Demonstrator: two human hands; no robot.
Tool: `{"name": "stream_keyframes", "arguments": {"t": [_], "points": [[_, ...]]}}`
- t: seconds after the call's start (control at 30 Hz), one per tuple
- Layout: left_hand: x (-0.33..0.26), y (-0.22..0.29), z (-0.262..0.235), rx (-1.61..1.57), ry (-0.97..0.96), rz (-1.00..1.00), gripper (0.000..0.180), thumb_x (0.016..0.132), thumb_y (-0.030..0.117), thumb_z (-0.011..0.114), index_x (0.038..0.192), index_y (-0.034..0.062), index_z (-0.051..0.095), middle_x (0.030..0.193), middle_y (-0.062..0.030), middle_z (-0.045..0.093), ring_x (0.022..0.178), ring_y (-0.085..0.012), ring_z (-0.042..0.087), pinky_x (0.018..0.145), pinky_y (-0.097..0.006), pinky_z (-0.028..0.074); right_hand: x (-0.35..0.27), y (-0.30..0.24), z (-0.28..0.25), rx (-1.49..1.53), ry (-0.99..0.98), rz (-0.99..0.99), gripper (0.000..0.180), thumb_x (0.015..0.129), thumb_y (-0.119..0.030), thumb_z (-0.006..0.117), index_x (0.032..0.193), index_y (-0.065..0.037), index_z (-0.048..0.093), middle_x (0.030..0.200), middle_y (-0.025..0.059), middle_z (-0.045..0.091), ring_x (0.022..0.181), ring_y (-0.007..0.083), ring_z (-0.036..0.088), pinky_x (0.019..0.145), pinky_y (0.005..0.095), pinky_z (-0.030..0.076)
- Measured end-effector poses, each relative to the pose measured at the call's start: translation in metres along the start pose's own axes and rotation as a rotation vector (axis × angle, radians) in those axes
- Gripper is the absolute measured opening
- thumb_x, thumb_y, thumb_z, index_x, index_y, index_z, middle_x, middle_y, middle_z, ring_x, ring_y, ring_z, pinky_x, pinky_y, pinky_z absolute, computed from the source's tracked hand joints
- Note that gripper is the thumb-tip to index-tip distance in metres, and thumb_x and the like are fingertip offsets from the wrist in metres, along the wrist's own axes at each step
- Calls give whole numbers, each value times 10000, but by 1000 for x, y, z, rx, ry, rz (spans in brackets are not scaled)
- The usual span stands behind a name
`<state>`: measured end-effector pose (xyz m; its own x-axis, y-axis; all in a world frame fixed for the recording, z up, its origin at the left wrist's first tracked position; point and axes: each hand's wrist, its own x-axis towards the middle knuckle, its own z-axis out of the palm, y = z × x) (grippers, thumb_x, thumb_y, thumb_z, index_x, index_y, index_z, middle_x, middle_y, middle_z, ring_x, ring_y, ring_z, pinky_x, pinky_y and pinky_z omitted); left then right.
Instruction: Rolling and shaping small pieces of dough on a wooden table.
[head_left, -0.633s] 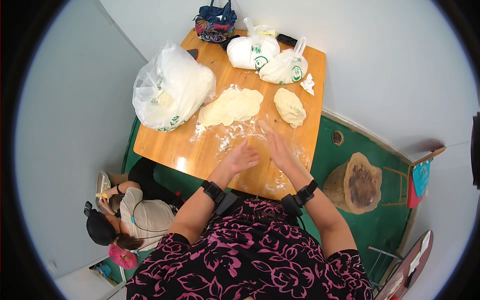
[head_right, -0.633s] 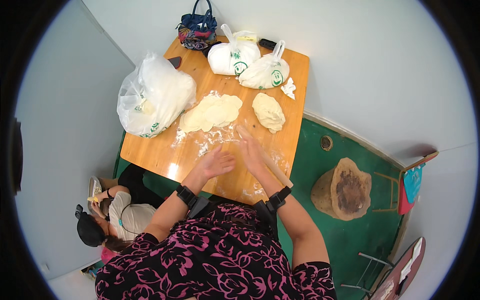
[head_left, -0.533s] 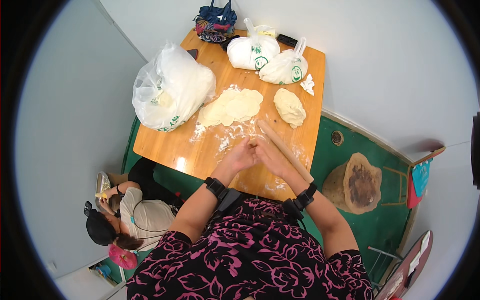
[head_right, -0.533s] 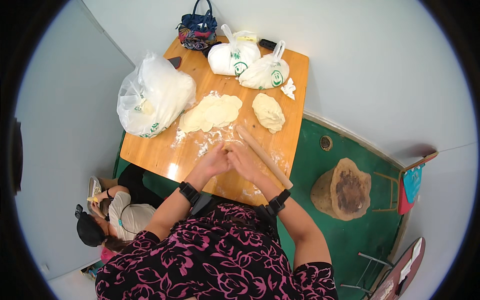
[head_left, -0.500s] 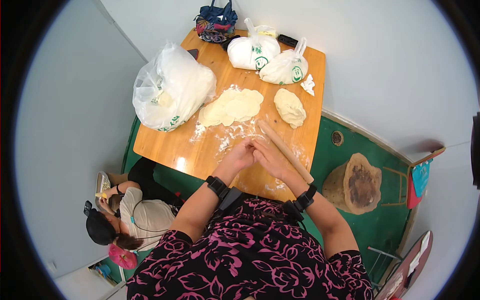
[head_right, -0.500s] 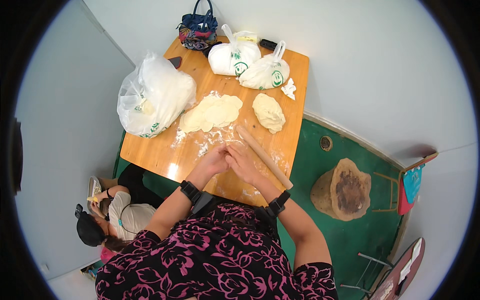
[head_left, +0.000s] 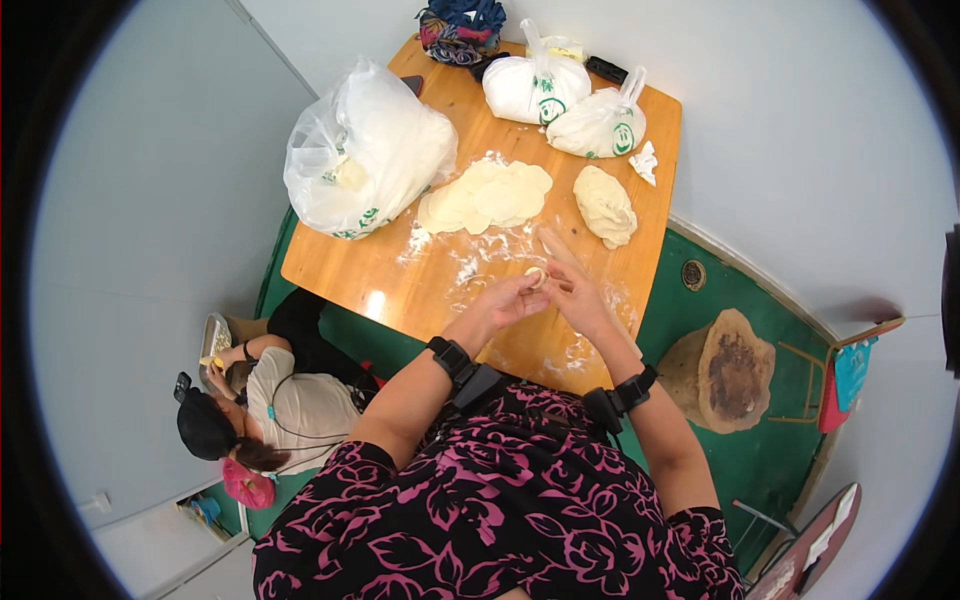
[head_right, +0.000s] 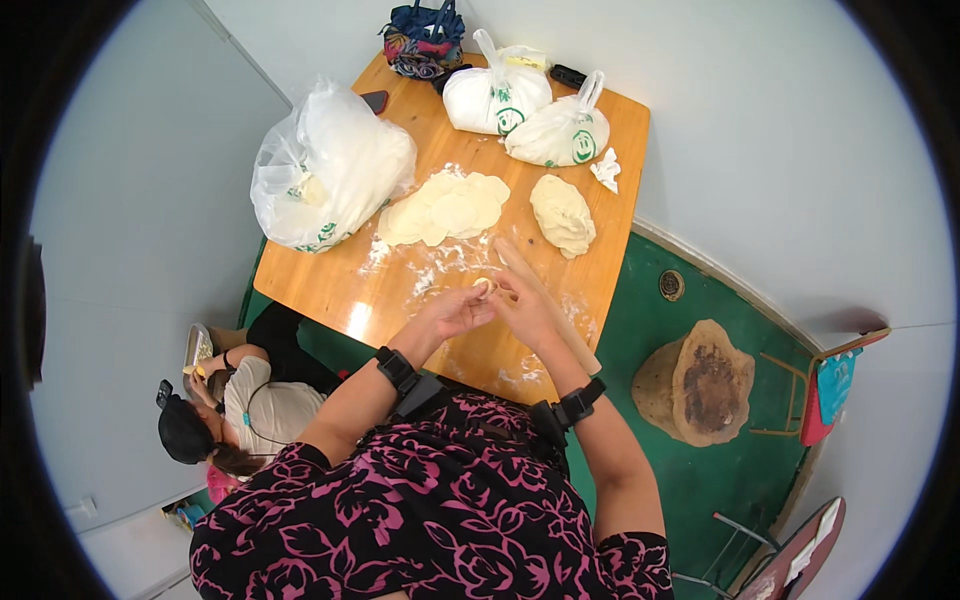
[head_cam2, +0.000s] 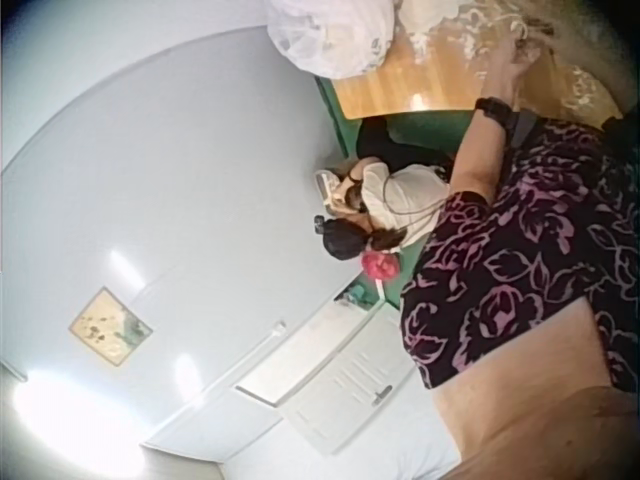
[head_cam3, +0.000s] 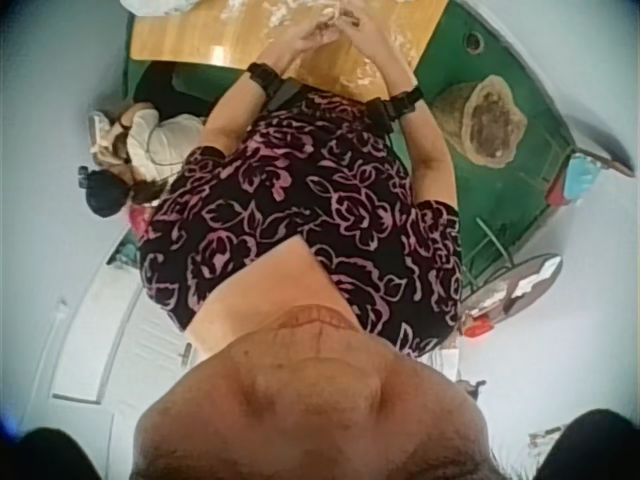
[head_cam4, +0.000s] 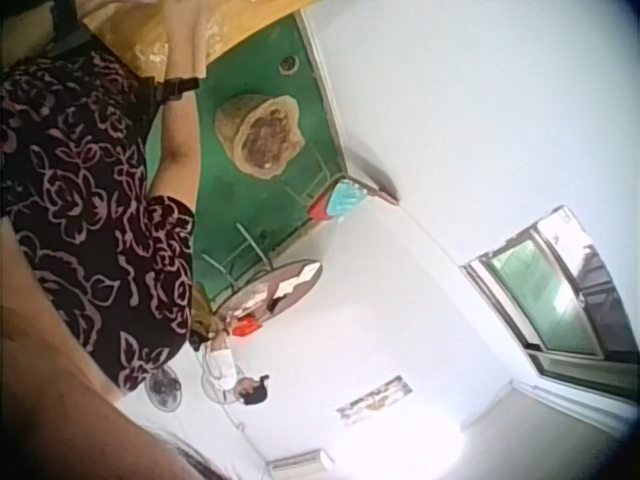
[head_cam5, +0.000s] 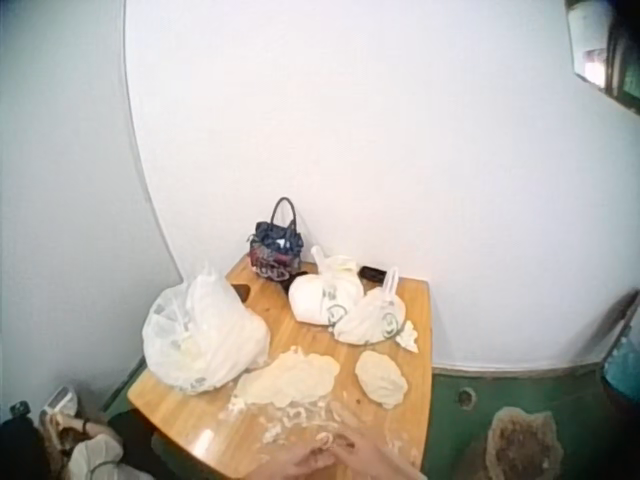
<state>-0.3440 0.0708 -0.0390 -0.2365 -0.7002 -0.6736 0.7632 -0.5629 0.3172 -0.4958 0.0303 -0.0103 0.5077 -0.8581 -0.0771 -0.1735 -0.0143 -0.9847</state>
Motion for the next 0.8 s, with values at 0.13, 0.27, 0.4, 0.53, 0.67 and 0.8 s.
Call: {"name": "stream_keyframes", "arguments": {"t": [0.13, 0.27, 0.4, 0.53, 0.67, 0.8], "points": [[-9, 1, 8, 115, -162, 8, 262, 854, 184, 548, 1055, 17, 525, 1051, -131, 553, 965, -201, 542, 883, -354, 439, -3, -13, -1, -23, -146, 156, 310, 801, -53, 574, 1107, -20, 538, 976, 62, 580, 891, 126, 541, 761, 244, 439], [-15, 3, 12, -125, -359, -14, 274, 871, 208, 518, 1055, 4, 522, 1078, -129, 541, 976, -193, 537, 879, -353, 442, -1, 4, -5, -60, -142, 157, 308, 782, -45, 592, 1087, -24, 555, 1006, 74, 581, 889, 134, 553, 751, 244, 448], [-11, 4, 7, 5, -169, 86, 319, 888, 249, 484, 1129, 41, 468, 1115, -132, 528, 998, -220, 526, 885, -371, 429, -1, 19, -4, -305, 79, -355, 296, 768, -42, 602, 1061, -23, 567, 940, 81, 599, 779, 129, 560, 675, 243, 458], [-18, 5, 12, 62, -2, 53, 403, 903, 359, 432, 1217, 109, 393, 1145, -111, 531, 1022, -225, 512, 896, -377, 385, -6, 7, -2, 19, 187, 159, 305, 772, -47, 599, 1073, -17, 562, 938, 92, 595, 734, 132, 560, 653, 236, 456], [-25, 5, 19, 103, -20, 82, 390, 901, 362, 421, 1212, 130, 388, 1037, -67, 594, 999, -201, 508, 872, -349, 352, -6, 24, -4, -86, 201, 121, 316, 781, -44, 590, 1093, -7, 552, 919, 80, 598, 743, 120, 555, 664, 222, 451], [-25, 6, 13, 274, -22, 124, 472, 915, 416, 365, 1270, 107, 339, 1018, -99, 597, 1029, -219, 509, 853, -355, 386, -9, 19, 1, 216, 130, 140, 288, 793, -40, 571, 1075, 16, 563, 910, 83, 599, 758, 119, 557, 667, 224, 450]]}}
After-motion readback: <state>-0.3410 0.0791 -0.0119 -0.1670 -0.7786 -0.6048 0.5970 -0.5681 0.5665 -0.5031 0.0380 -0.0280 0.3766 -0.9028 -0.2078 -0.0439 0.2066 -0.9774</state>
